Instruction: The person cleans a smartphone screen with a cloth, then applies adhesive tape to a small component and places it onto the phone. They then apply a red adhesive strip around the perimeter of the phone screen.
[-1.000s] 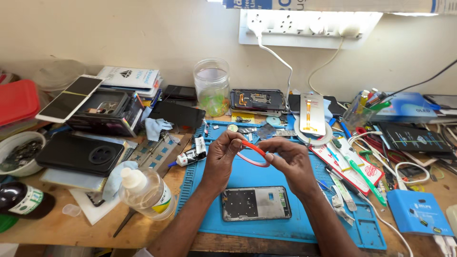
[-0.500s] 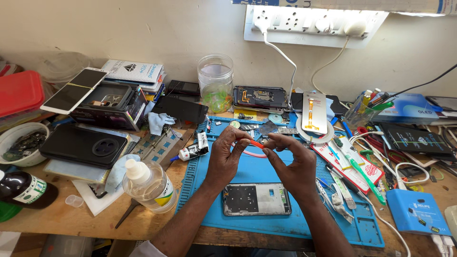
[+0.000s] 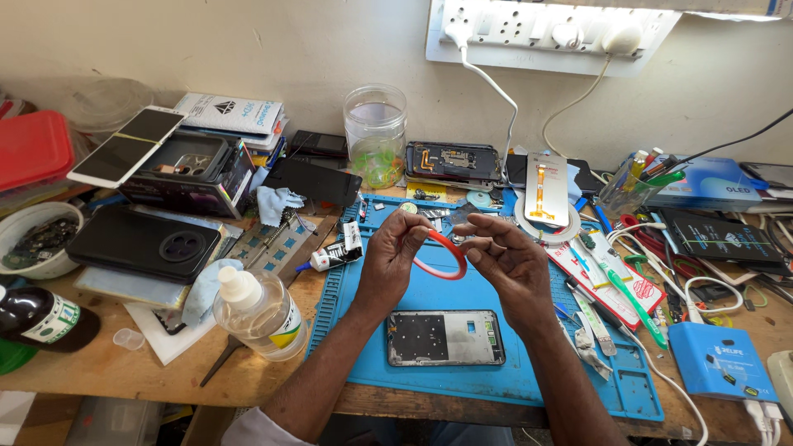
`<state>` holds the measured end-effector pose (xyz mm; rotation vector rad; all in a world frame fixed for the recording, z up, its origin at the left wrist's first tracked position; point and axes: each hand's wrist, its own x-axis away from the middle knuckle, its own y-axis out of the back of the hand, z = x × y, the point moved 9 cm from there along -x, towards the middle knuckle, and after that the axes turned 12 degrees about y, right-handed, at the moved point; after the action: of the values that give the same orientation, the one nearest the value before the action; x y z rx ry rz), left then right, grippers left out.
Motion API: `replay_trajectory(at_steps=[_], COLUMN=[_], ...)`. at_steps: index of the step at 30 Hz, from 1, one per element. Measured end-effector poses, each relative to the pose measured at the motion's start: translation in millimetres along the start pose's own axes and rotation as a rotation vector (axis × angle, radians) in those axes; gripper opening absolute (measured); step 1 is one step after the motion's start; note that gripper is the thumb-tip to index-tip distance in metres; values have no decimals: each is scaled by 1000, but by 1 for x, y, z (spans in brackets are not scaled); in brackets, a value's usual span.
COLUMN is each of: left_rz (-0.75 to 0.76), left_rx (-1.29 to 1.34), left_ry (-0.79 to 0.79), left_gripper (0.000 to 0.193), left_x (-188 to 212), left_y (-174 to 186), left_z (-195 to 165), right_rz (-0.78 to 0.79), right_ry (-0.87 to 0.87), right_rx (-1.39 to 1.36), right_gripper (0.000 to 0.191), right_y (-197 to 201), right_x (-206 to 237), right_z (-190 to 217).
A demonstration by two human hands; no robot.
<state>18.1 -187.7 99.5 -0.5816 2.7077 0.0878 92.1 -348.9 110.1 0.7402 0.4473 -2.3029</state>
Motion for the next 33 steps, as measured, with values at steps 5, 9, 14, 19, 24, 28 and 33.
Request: replay_trajectory(at_steps=[5,9,14,19,24,28,33], left_rz=[-1,116,244,306,394,293,99], left_rx=[60,204,329,448,677,-34,-420], left_ry=[126,253,425,481,383,-32,-158], left_gripper=[29,27,23,18,35,67,38], left_x=[-8,-7,-3,0,16,42,55], left_y=[3,-4,-14,-16,-14,-1,8], left_z=[19,35,51,49,16,-35,-75], right_rz=[204,256,302,401,387,332,252], right_ry=[159,202,135,209,297,317,245], right_rx=[176,399,662,798,845,830,771], right_gripper=[45,41,38,37,36,34,35], right_y=[-18,-23,-30,-58,-88,-103,-92], right_x=[2,0,-13,-27,-38,-44,-41], right_z=[26,36,49,75,93,102,103])
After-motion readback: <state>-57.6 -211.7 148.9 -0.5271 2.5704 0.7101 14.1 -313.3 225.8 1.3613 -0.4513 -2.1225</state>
